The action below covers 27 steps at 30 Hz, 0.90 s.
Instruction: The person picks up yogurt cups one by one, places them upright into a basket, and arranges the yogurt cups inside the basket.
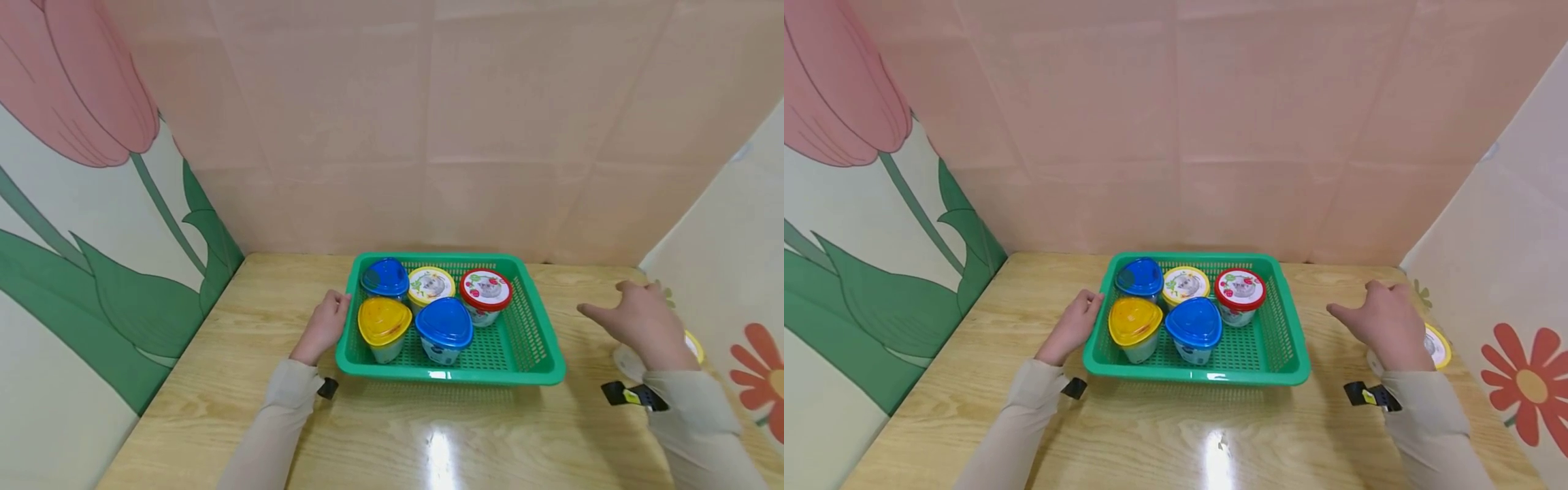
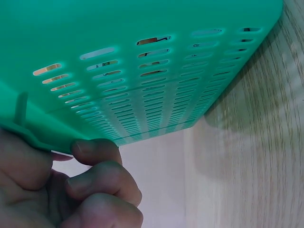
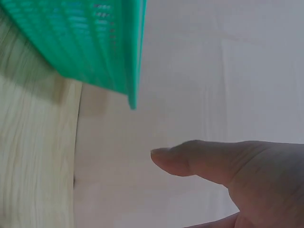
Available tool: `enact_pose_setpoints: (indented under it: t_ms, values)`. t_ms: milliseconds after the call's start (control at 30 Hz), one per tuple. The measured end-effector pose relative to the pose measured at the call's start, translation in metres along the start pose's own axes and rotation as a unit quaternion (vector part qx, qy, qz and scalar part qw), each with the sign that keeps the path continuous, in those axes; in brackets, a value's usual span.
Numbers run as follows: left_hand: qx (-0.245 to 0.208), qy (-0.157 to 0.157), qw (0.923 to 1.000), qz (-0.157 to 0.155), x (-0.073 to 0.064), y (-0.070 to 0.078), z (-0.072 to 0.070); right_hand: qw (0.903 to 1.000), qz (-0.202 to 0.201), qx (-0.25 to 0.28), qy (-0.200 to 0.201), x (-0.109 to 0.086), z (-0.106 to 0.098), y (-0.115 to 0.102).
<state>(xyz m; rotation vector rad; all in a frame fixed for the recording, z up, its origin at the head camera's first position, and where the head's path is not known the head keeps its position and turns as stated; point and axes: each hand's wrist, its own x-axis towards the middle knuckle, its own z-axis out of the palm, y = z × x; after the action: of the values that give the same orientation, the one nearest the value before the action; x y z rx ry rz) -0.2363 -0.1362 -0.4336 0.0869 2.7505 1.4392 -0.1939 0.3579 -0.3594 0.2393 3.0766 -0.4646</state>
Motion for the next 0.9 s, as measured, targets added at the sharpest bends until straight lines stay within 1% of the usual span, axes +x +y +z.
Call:
enact_pose_setpoints:
  t_ms: [167, 367, 467, 700, 800, 900]
  values:
    - [0.0, 0.003, 1.0, 0.003, 0.0, 0.001, 0.0, 0.9999, 0.009, -0.01, 0.003, -0.004, 0.0, 0.016]
    - [0.005, 0.006, 0.9999, 0.009, 0.001, 0.001, -0.001, 0.9998, 0.02, -0.004, -0.006, -0.008, 0.001, 0.031]
    - [0.006, 0.006, 1.0, 0.002, 0.001, 0.001, -0.001, 0.9995, 0.031, -0.001, -0.007, -0.012, 0.002, 0.035]
    - [0.008, 0.006, 1.0, 0.0, 0.0, 0.0, -0.001, 0.9958, 0.09, -0.012, -0.009, -0.016, 0.003, 0.042]
    - [0.006, 0.005, 1.0, 0.0, 0.0, 0.0, 0.0, 0.9945, 0.103, -0.016, -0.003, -0.016, 0.003, 0.047]
    - [0.003, 0.005, 1.0, -0.001, 0.0, -0.001, 0.001, 0.9924, 0.121, -0.019, -0.015, -0.014, 0.002, 0.051]
